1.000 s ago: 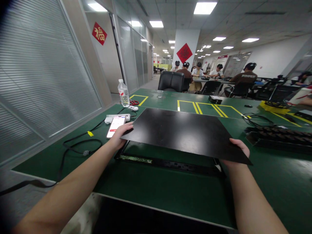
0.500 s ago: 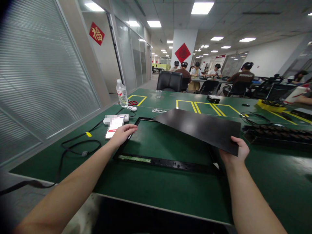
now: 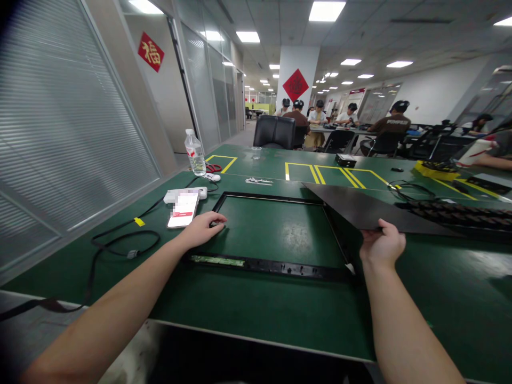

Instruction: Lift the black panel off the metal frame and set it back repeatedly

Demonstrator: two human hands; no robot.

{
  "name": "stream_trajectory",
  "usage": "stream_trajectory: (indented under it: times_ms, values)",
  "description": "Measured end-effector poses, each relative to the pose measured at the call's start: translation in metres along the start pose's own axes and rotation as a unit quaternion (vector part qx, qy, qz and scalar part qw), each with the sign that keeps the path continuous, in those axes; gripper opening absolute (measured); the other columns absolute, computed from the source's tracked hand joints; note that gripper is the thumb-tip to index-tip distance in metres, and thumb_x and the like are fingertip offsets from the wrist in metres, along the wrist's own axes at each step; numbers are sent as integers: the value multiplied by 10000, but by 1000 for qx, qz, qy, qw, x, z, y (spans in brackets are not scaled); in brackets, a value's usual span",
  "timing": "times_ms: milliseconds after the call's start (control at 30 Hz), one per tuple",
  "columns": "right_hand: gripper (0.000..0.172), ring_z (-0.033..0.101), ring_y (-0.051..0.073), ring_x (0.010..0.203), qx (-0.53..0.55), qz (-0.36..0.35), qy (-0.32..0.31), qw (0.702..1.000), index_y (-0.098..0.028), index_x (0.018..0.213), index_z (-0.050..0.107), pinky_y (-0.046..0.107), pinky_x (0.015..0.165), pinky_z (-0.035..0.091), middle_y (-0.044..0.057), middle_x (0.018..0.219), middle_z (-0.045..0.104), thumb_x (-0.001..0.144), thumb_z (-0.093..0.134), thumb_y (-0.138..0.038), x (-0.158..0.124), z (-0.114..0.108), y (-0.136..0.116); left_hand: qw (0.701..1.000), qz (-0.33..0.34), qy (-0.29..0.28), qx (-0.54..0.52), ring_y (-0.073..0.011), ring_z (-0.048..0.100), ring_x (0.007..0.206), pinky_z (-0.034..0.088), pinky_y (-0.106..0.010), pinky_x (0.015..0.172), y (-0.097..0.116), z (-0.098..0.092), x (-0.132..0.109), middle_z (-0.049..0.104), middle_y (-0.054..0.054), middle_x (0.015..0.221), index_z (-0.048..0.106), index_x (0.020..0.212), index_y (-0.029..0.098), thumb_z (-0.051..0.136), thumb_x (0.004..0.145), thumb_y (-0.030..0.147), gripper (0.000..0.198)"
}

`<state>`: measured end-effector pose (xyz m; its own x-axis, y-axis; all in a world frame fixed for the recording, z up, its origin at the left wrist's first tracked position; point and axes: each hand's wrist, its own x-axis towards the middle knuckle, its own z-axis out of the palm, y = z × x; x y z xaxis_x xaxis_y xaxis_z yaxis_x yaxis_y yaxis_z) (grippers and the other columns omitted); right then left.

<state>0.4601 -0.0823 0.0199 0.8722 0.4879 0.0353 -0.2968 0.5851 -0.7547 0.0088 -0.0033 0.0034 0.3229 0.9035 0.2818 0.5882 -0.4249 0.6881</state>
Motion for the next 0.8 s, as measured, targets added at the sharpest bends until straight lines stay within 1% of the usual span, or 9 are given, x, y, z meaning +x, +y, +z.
stream_trajectory:
  times_ms: [100,233,367,567,800]
  values:
    - [252,599,114,633,-5,-50,8,999,-203,759,448,236,535,561,-46,722,543,577,591,-103,-1,-1,4,1000,3,-5,7,-331,696,936,516,-447,942,1,0,0,762,-102,967,788,864,241,670,729,381,227]
    - [259,592,113,637,-11,-67,14,998,-212,783,458,232,525,565,-48,722,541,569,561,-108,-2,-1,6,999,4,-27,45,-338,696,969,515,-453,944,2,0,0,754,-117,1026,785,914,230,629,768,379,260]
    - [276,595,114,642,-9,-64,32,997,-219,805,462,232,517,572,-55,720,537,567,539,-100,-1,0,6,997,13,-39,66,-335,693,996,516,-443,945,1,0,0,751,-126,1058,782,949,223,599,795,391,292]
    - [273,608,108,681,-18,-54,55,997,-217,814,455,219,546,586,-55,744,548,594,542,-81,-1,0,9,996,25,-38,72,-324,693,977,520,-430,940,1,0,0,765,-106,1027,787,944,243,608,785,394,283]
    - [343,635,122,769,-38,-39,48,997,-236,905,462,229,588,595,-49,832,559,615,580,-98,-1,-3,15,993,38,-52,96,-325,690,1006,518,-431,939,-2,2,0,755,-116,1056,784,971,243,576,818,405,305]
